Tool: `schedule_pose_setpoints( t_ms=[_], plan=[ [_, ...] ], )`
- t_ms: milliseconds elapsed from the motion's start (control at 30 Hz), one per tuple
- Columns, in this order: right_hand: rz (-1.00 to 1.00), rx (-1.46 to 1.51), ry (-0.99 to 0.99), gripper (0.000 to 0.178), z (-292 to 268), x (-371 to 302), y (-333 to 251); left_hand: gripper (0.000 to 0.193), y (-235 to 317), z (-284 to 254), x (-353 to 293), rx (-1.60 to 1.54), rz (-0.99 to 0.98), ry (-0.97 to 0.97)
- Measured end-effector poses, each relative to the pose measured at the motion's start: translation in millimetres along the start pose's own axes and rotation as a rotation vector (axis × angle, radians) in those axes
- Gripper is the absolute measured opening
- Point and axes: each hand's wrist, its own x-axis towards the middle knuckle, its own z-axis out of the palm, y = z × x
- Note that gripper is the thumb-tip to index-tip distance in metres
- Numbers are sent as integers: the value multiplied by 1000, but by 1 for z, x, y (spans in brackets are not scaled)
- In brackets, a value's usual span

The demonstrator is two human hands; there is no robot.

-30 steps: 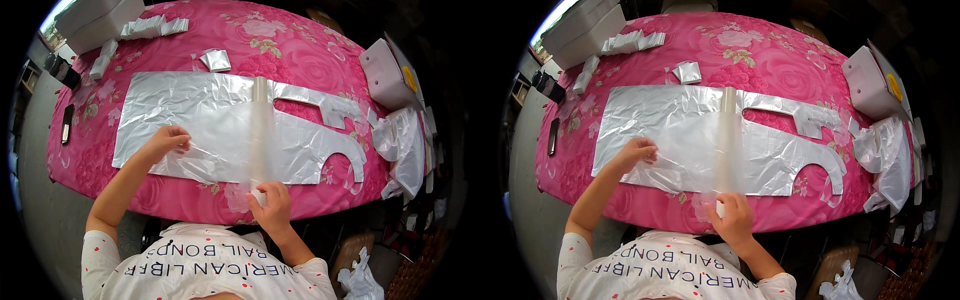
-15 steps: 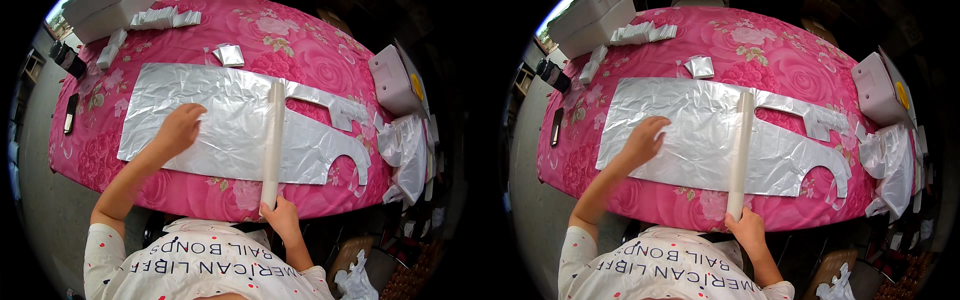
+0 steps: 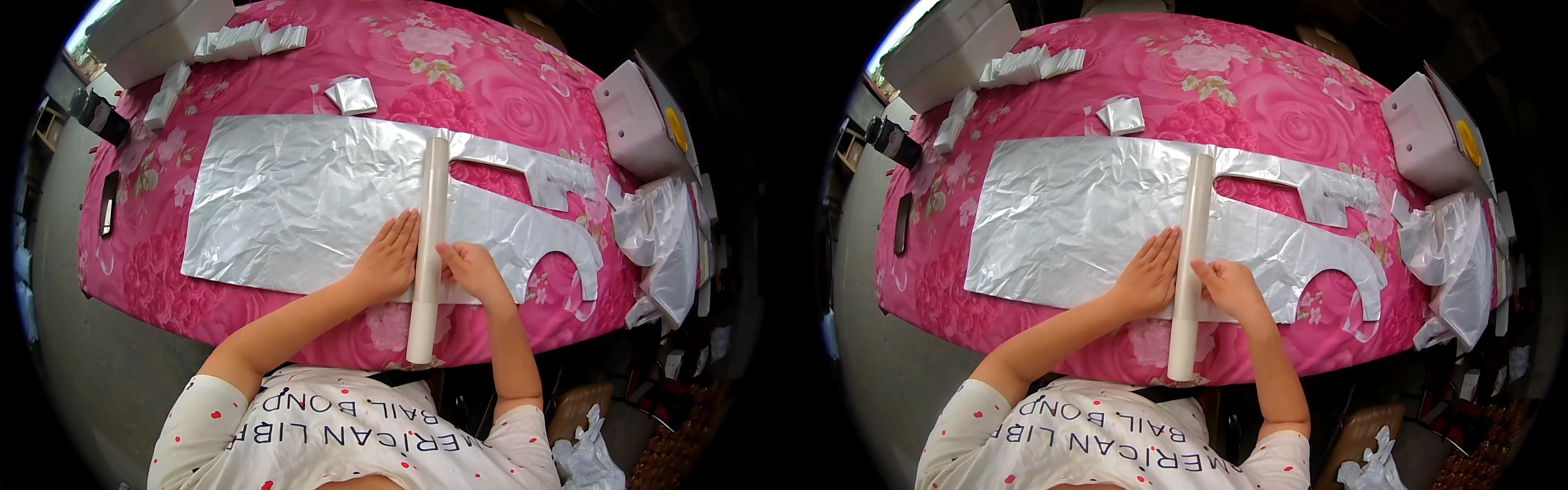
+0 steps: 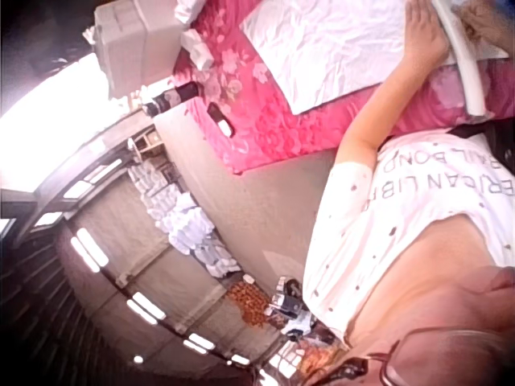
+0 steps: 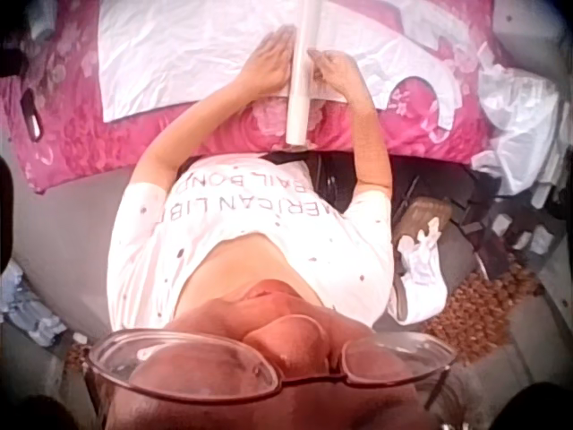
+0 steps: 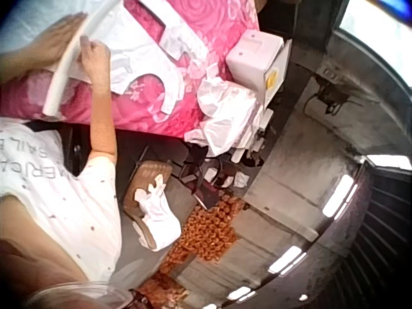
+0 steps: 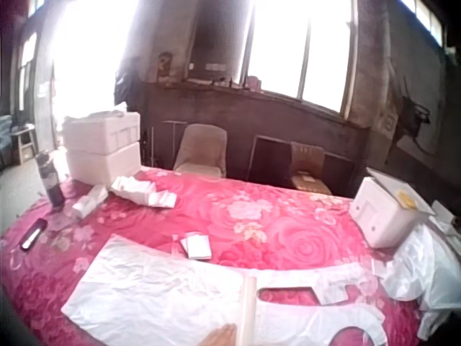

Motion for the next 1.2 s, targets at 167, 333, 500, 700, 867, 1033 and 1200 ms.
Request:
schedule_pose_setpoints(
  t_ms=[167,333,500,700,867,1033,1200],
  plan=[
    [41,353,70,55,-21,99,-31,55,2,-3,2,26,-15,-32],
    [-34,1043,179,42,-18,152,-27,53,3,-5,3,24,-12,-1],
    [-370,1603,187,26,-77,179,10,54,2,-3,2,47,-2,-8],
    [-637,1545,664,32,-229,137,13,54,2,-3,1,25,-17,-16],
    [-735,1384,709,32,-254,89,-34,55,4,-1,3,28,-12,-3],
    [-755,1012,457,34,-105,53,-137,55,1,2,0,31,-24,7],
    [-750,499,70,31,93,66,-163,55,-2,11,-4,-117,-13,121]
  ],
)
